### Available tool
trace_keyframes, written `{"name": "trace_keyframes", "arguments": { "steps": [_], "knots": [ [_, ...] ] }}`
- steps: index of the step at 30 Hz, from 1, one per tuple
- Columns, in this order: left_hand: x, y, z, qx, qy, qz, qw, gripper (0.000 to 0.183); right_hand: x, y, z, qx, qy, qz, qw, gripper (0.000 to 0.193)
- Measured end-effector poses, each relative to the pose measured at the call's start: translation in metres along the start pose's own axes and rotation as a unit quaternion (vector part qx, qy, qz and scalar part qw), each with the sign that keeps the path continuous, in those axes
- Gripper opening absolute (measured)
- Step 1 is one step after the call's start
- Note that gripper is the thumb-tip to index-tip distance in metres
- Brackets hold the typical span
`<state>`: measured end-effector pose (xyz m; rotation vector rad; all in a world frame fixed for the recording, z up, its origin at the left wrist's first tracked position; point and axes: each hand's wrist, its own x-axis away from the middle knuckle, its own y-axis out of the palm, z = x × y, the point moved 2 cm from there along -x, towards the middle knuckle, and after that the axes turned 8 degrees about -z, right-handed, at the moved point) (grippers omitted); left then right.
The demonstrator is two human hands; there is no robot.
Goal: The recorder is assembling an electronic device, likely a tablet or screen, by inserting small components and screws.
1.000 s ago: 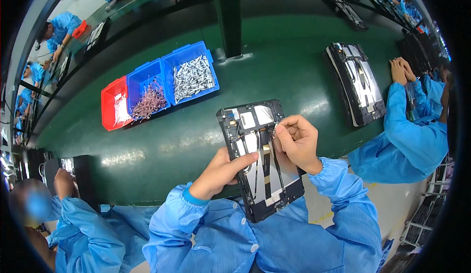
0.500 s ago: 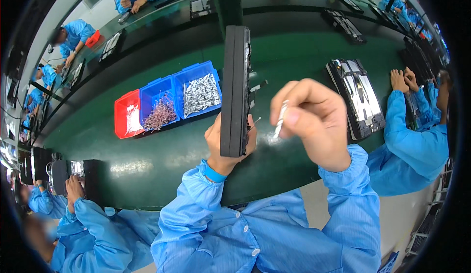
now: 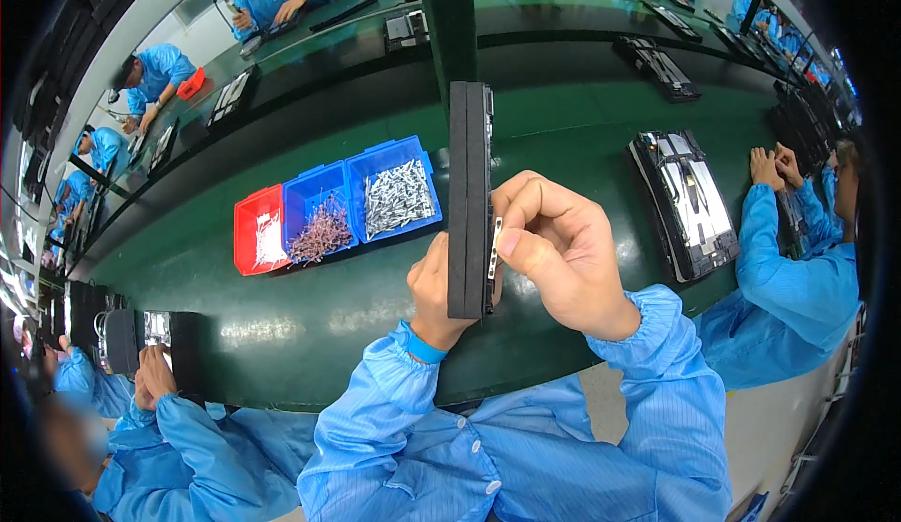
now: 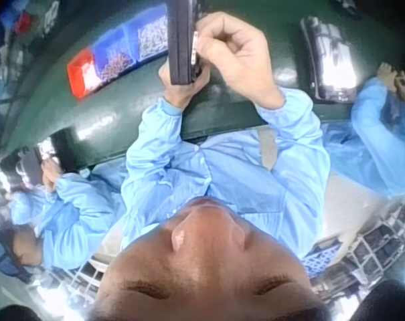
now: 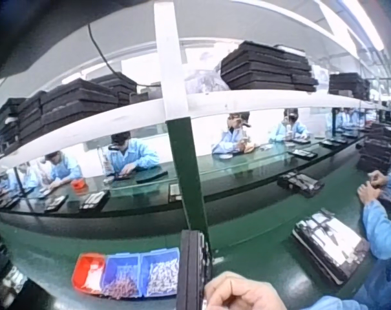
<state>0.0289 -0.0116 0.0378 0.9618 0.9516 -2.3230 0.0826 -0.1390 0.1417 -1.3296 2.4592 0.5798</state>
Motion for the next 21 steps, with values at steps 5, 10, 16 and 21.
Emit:
{"name": "trace_keyframes", "arguments": {
  "steps": [5,10,16,21],
  "knots": [
    [-0.0042,-0.0005,0.0045,0.002,0.003,0.022,1.0,0.03,-0.0003,0.0007,-0.0002,0.012,-0.002,0.001,1.0,0.005],
    [-0.0046,-0.0031,0.007,-0.023,0.029,0.023,0.999,0.031,0.0014,0.0019,-0.0011,0.017,-0.008,0.004,1.0,0.005],
    [0.0025,-0.0069,0.0072,-0.053,0.01,-0.019,0.998,0.037,0.0021,0.0029,-0.0011,0.009,0.005,0.007,1.0,0.005],
    [0.0033,-0.0084,0.0078,-0.047,0.007,-0.032,0.998,0.041,0.0026,0.0024,-0.0017,0.014,0.002,0.007,1.0,0.006]
  ]
}}
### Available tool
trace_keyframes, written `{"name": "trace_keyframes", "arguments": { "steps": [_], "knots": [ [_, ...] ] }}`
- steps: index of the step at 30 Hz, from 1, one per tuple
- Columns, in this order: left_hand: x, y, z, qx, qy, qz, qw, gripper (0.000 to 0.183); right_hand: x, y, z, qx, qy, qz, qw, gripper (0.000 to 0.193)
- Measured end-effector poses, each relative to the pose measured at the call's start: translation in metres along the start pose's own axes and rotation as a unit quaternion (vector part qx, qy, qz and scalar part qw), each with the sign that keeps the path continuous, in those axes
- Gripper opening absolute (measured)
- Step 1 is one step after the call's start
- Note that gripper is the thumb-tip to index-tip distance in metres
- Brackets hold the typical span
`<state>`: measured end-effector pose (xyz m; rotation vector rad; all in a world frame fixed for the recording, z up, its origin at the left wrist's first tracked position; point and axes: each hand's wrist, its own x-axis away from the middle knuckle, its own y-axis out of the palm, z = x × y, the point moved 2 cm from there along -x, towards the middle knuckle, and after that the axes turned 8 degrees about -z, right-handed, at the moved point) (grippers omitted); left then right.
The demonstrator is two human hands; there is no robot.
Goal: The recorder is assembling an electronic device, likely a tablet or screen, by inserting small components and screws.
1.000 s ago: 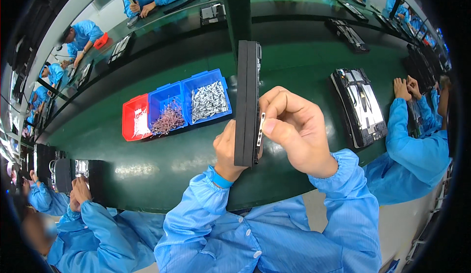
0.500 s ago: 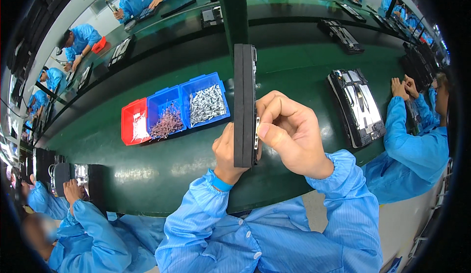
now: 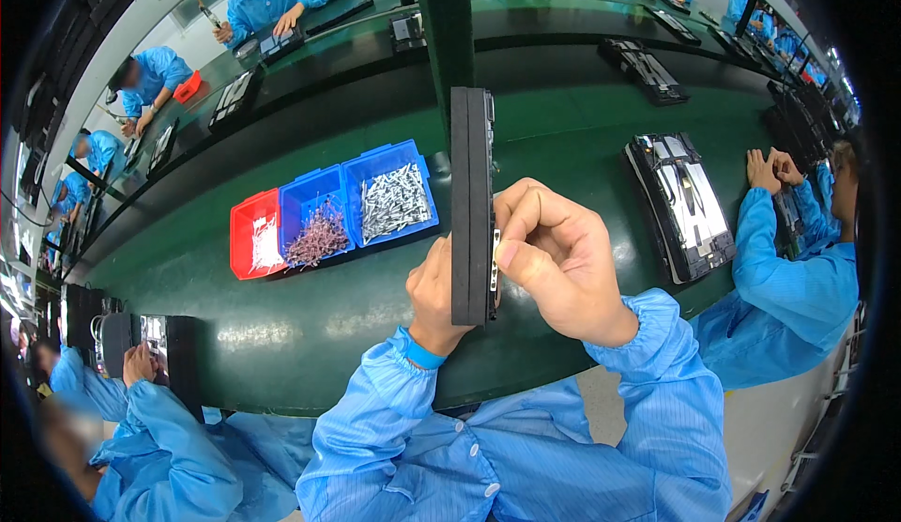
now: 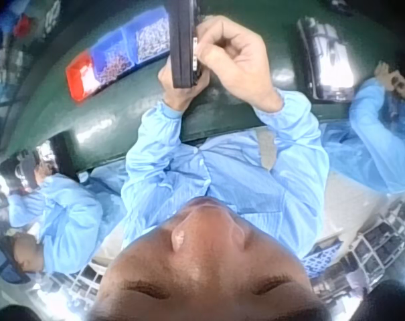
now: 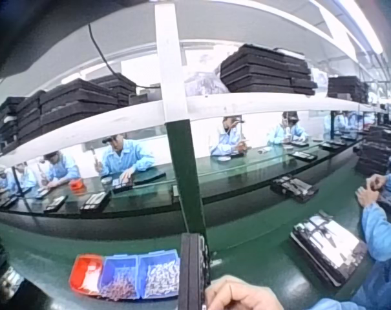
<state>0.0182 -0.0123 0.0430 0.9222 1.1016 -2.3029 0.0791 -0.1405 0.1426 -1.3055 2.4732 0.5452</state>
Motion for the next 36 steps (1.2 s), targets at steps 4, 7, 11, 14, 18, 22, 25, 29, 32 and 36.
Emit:
{"name": "trace_keyframes", "arguments": {
  "steps": [4,7,11,14,18,22,25,29,32,36],
  "knots": [
    [-0.0001,-0.0004,0.0014,0.006,0.001,0.0,1.0,0.041,-0.0002,0.0,0.0005,0.004,-0.01,-0.011,1.0,0.006],
    [0.0001,0.0,0.0022,0.01,-0.005,-0.007,1.0,0.04,0.0001,-0.0015,-0.0011,0.011,-0.007,-0.01,1.0,0.007],
    [0.0,0.0003,0.0033,0.01,-0.009,-0.004,1.0,0.041,0.0004,-0.0021,-0.0031,0.004,0.008,-0.009,1.0,0.008],
    [0.0003,0.0002,0.0021,0.01,-0.003,-0.001,1.0,0.041,0.0001,-0.0026,-0.0028,0.012,0.011,-0.009,1.0,0.009],
    [0.0021,0.003,0.0006,0.01,0.002,-0.008,1.0,0.043,-0.0004,-0.0036,-0.0038,0.033,0.001,-0.011,0.999,0.008],
    [0.0004,0.0018,0.001,-0.047,0.025,-0.01,0.999,0.045,0.0011,-0.0057,-0.0037,0.032,0.006,-0.001,0.999,0.005],
    [0.0014,0.0034,0.0027,0.022,-0.021,-0.006,1.0,0.047,-0.0002,-0.0051,-0.0075,-0.001,0.054,0.012,0.998,0.004],
    [-0.0033,0.0059,0.0001,-0.034,0.031,0.018,0.999,0.049,-0.0015,-0.006,-0.0067,-0.019,0.067,0.029,0.997,0.003],
    [-0.0037,0.0064,0.0014,-0.055,0.043,0.028,0.997,0.054,-0.0009,-0.0064,-0.0075,-0.012,0.074,0.03,0.997,0.004],
    [-0.0033,0.0057,0.0042,-0.064,0.031,0.039,0.997,0.063,-0.0009,-0.0054,-0.0051,-0.041,0.071,0.026,0.996,0.005]
  ]
}}
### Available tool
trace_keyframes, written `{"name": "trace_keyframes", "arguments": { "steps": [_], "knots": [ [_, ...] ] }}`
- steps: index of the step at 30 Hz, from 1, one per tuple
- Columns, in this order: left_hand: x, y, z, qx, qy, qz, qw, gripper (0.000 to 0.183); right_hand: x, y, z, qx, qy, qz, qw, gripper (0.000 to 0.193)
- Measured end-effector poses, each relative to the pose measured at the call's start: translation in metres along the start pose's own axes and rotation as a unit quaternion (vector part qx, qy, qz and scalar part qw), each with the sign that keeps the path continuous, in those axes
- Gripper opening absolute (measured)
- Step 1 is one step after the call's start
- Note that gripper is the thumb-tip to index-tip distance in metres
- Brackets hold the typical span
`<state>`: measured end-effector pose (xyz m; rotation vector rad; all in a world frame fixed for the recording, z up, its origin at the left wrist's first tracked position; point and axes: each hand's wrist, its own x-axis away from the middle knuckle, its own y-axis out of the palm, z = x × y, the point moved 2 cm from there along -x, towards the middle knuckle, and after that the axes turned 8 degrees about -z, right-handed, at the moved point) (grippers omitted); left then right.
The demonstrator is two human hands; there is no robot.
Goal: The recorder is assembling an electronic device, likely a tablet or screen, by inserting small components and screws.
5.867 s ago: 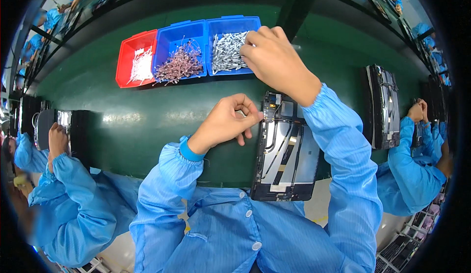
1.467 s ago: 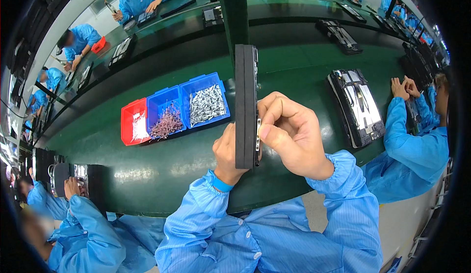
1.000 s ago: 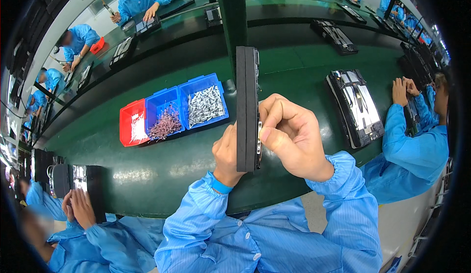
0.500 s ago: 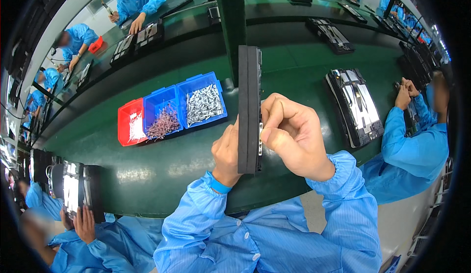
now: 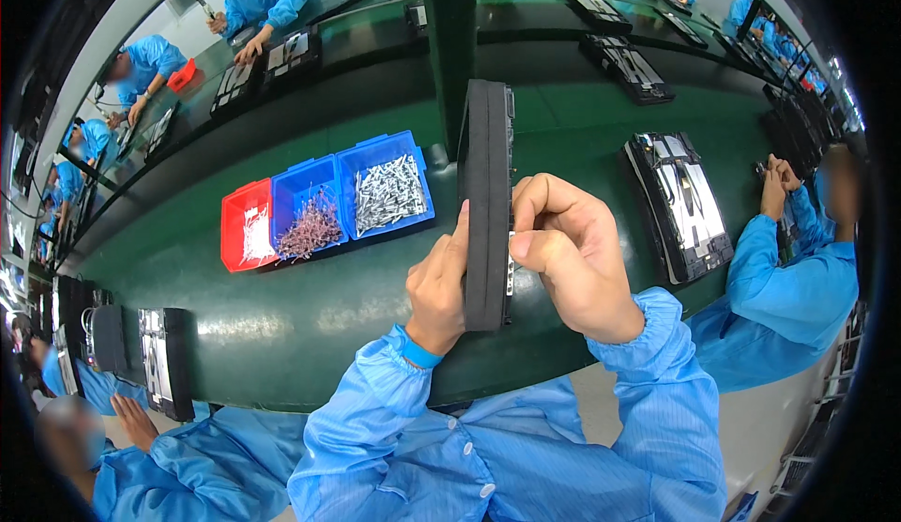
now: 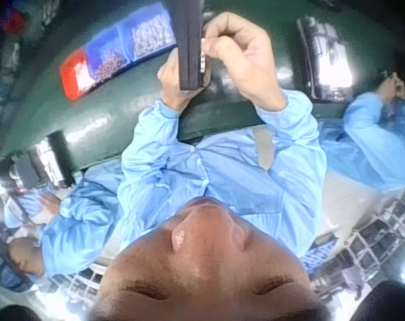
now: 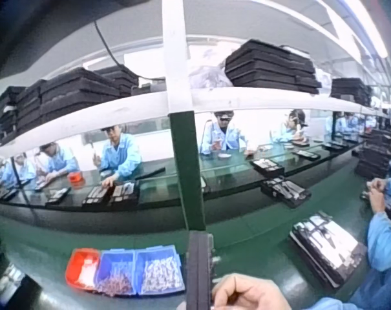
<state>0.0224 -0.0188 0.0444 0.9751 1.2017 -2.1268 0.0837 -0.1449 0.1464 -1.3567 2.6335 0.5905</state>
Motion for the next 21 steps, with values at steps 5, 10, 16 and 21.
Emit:
{"name": "trace_keyframes", "arguments": {
  "steps": [5,10,16,21],
  "knots": [
    [-0.005,-0.006,0.004,0.016,0.0,0.005,1.0,0.068,0.003,0.008,0.009,-0.034,-0.013,0.028,0.999,0.024],
    [-0.003,-0.005,0.001,0.084,-0.015,-0.02,0.996,0.069,0.018,0.021,0.025,-0.014,-0.099,0.036,0.994,0.047],
    [0.021,0.002,-0.017,0.131,-0.106,-0.082,0.982,0.033,0.015,0.0,0.028,0.122,-0.212,-0.017,0.969,0.048],
    [0.027,-0.008,-0.008,0.324,-0.273,0.041,0.905,0.022,0.029,-0.075,0.008,0.387,-0.089,0.135,0.908,0.038]
  ]
}}
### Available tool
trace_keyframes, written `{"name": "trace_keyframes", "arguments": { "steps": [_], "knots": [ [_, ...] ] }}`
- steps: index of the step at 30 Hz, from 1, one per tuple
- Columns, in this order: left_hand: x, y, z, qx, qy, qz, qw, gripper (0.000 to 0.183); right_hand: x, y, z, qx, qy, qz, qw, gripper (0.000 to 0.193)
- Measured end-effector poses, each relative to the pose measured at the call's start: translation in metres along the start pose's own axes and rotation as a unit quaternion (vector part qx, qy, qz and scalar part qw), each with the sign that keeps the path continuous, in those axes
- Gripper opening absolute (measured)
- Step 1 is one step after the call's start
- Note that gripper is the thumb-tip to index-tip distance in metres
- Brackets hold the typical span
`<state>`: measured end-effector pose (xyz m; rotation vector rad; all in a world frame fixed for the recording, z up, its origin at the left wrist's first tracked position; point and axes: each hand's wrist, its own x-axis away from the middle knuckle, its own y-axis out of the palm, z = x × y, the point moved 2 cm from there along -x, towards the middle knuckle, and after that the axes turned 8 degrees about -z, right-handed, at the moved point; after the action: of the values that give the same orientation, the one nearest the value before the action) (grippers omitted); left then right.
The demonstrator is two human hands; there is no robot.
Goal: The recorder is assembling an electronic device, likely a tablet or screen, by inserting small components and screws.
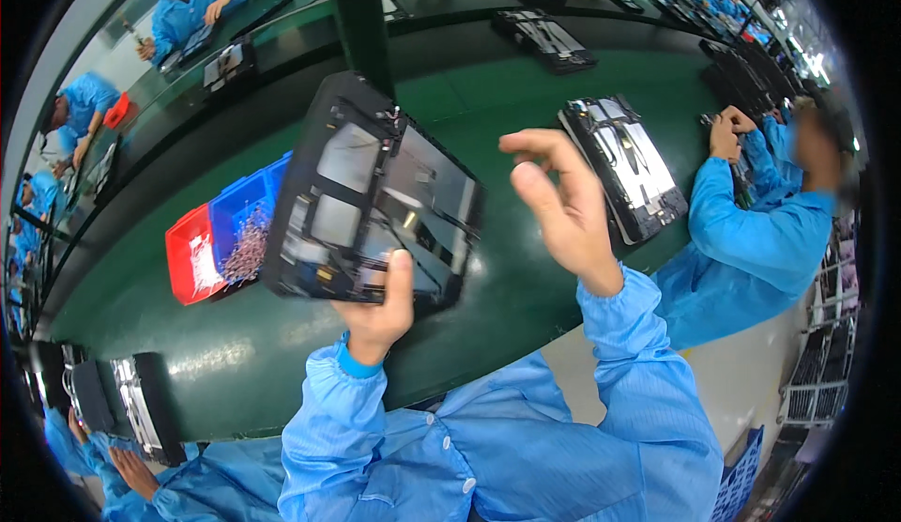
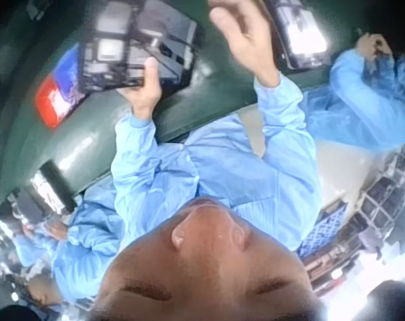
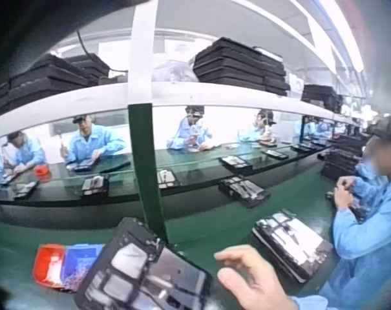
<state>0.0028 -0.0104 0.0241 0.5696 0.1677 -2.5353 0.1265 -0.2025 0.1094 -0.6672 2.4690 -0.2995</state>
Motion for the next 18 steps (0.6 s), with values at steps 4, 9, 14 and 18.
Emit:
{"name": "trace_keyframes", "arguments": {
  "steps": [4,9,14,18],
  "knots": [
    [-0.008,0.015,0.014,0.296,-0.218,-0.024,0.929,0.045,0.037,-0.007,0.023,-0.101,0.153,-0.148,0.972,0.054],
    [-0.01,0.02,0.011,0.192,-0.326,-0.256,0.889,0.053,0.069,-0.05,0.031,-0.258,0.295,-0.072,0.917,0.055],
    [-0.009,0.015,-0.023,0.057,-0.306,-0.278,0.909,0.059,0.071,-0.177,0.053,-0.122,0.286,0.126,0.942,0.054],
    [-0.004,0.013,-0.033,-0.05,-0.263,-0.292,0.918,0.046,0.079,-0.25,0.083,-0.117,0.289,0.126,0.942,0.042]
  ]
}}
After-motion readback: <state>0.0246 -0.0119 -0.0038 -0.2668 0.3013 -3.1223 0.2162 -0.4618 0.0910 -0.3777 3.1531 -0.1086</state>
